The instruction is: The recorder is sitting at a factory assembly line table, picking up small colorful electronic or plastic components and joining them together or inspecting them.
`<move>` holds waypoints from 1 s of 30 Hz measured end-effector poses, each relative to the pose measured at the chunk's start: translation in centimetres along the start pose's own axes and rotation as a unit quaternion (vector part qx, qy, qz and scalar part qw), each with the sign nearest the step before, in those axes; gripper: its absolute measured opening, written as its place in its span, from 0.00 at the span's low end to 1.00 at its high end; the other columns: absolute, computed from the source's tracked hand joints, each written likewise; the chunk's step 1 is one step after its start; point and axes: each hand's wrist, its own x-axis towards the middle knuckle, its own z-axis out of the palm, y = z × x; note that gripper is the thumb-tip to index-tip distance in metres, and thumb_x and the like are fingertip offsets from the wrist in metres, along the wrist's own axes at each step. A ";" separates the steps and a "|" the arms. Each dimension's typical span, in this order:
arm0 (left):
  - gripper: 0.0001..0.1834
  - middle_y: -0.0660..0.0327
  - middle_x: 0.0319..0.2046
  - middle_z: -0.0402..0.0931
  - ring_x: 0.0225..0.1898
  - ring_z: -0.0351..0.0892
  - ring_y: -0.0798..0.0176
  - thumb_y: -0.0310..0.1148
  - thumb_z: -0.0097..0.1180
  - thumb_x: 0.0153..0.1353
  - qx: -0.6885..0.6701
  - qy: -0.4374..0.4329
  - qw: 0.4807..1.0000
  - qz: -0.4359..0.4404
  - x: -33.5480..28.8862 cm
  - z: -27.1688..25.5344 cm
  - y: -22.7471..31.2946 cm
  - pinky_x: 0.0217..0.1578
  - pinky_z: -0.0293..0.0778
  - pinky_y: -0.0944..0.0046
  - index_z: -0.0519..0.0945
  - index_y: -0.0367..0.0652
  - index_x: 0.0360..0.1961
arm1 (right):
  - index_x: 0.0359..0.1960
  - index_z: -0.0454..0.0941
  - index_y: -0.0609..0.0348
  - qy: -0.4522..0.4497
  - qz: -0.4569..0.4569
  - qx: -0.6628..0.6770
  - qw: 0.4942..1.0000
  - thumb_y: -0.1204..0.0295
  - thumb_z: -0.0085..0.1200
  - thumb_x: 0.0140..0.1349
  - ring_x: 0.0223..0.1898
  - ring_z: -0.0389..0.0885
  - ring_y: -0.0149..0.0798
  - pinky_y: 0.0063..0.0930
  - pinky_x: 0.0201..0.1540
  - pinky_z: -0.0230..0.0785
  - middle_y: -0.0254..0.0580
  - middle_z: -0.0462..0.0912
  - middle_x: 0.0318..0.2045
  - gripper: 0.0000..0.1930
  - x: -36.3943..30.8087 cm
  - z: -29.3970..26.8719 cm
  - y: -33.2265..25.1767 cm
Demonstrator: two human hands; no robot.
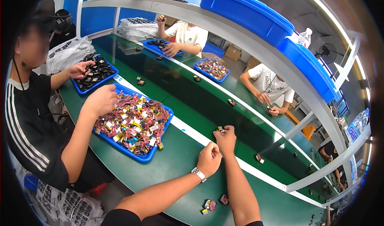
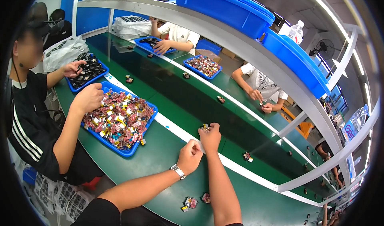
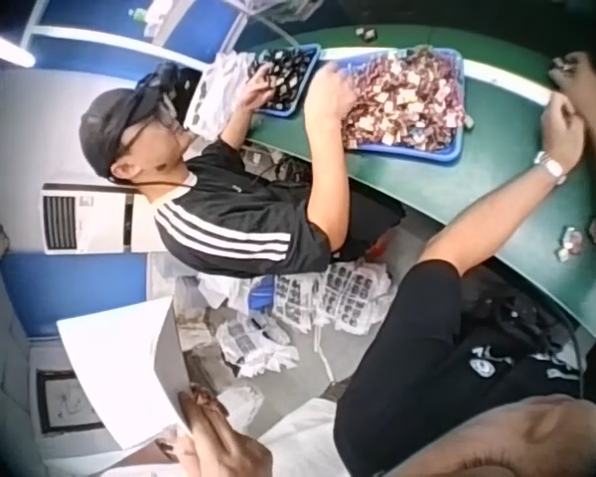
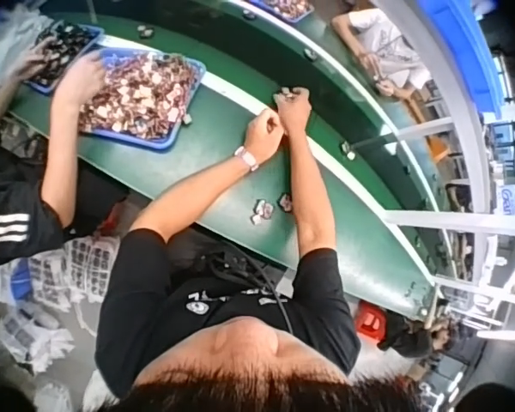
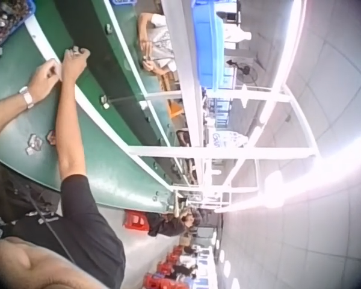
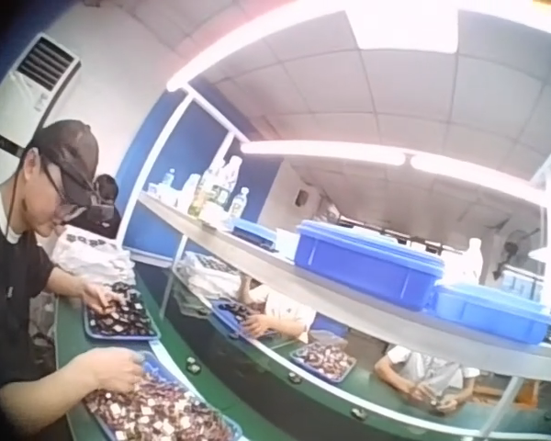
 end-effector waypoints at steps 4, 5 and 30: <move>0.05 0.64 0.23 0.73 0.21 0.73 0.73 0.21 0.55 0.58 0.017 -0.001 1.000 -0.023 -0.2 -0.6 0.1 0.25 0.70 0.70 0.70 0.39 0.32 | 0.51 0.71 0.65 -0.067 -0.022 0.126 0.990 0.73 0.71 0.47 0.36 0.83 0.35 0.30 0.44 0.77 0.46 0.85 0.38 0.29 -3.7 -5.5 1.6; 0.04 0.62 0.23 0.75 0.22 0.74 0.69 0.24 0.55 0.60 0.000 -0.021 0.998 -0.056 -0.1 -0.6 0.2 0.27 0.72 0.67 0.72 0.39 0.33 | 0.51 0.71 0.65 -0.062 -0.017 0.121 0.991 0.73 0.71 0.47 0.36 0.83 0.35 0.30 0.44 0.77 0.46 0.85 0.38 0.29 -5.0 -7.5 1.9; 0.22 0.58 0.49 0.79 0.47 0.81 0.67 0.28 0.48 0.72 -0.158 -0.385 0.839 -0.350 -0.7 -0.8 3.2 0.48 0.80 0.66 0.68 0.38 0.65 | 0.48 0.78 0.59 -0.033 -0.234 0.051 0.970 0.78 0.68 0.50 0.48 0.81 0.48 0.36 0.49 0.77 0.46 0.80 0.46 0.21 -14.4 -17.2 2.8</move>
